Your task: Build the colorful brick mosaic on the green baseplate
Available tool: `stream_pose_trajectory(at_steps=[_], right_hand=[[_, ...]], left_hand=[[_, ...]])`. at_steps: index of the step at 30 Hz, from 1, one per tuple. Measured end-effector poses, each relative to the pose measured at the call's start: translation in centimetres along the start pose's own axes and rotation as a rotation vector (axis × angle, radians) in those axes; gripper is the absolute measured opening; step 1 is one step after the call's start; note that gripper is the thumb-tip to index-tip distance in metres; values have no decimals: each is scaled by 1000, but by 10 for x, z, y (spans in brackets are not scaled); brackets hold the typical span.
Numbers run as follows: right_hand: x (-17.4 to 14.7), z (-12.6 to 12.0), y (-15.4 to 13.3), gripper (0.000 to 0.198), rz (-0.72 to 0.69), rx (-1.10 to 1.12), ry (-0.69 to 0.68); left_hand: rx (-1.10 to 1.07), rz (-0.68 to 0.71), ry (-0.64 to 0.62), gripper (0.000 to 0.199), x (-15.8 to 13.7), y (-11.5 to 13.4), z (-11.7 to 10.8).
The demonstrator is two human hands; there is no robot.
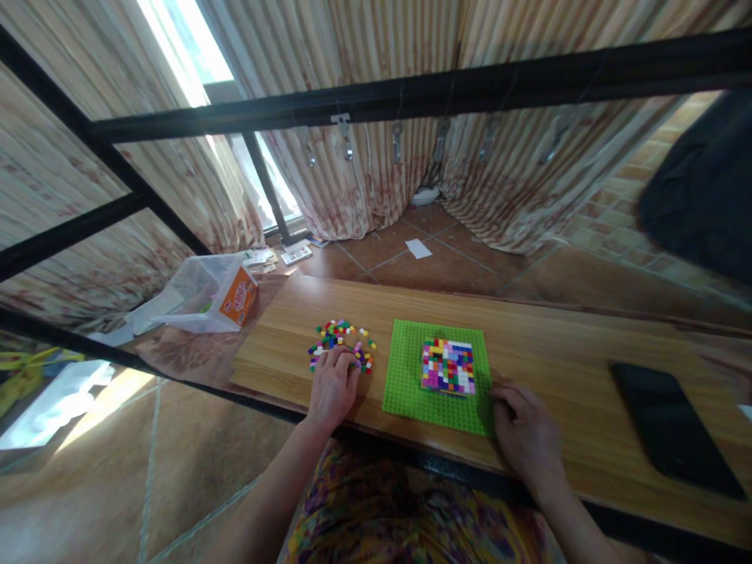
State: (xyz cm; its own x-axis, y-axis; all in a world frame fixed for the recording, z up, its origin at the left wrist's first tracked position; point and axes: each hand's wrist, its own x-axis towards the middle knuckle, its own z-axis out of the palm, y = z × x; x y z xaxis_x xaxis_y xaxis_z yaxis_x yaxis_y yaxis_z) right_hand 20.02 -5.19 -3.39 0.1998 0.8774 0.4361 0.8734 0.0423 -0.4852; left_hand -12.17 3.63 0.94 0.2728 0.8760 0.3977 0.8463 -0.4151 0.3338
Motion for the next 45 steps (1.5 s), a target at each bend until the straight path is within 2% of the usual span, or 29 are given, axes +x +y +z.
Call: stream_pose_trajectory(at_steps=[5,8,11,14,18,20,23,26,35,39,43,45], right_hand=[[0,0,-1,20,8,-4,3],[0,1,0,20,8,5,6],[0,1,1,21,18,43,8],[2,-8,-5,21,101,129,69],[10,-30,-44,24,241,238,205],[14,-38,-76,23,264,380,135],[18,-40,-119,26,278,693,-61],[21,-35,-142,23,336,875,-133],[19,-35,-148,13,409,999,-150],[19,-34,-149,15,491,1079,-139],[19,-33,-148,16,551,1173,-149],[19,-32,-147,17,553,1159,-155]], left_hand=[[-25,-1,2,7,0,2,1],[-86,-47,20,7,1,4,-3],[-258,-139,33,6,1,12,-6],[-566,-245,53,8,1,26,-10],[-888,-302,9,7,2,54,-18],[-975,-295,-41,6,3,70,-24],[-1076,-277,-116,4,4,92,-34],[-1173,-281,-161,3,5,108,-41],[-1332,-402,-227,3,8,117,-47],[-1397,-497,-282,10,10,118,-48],[-1481,-565,-372,15,10,116,-42],[-1469,-583,-364,16,9,109,-35]])
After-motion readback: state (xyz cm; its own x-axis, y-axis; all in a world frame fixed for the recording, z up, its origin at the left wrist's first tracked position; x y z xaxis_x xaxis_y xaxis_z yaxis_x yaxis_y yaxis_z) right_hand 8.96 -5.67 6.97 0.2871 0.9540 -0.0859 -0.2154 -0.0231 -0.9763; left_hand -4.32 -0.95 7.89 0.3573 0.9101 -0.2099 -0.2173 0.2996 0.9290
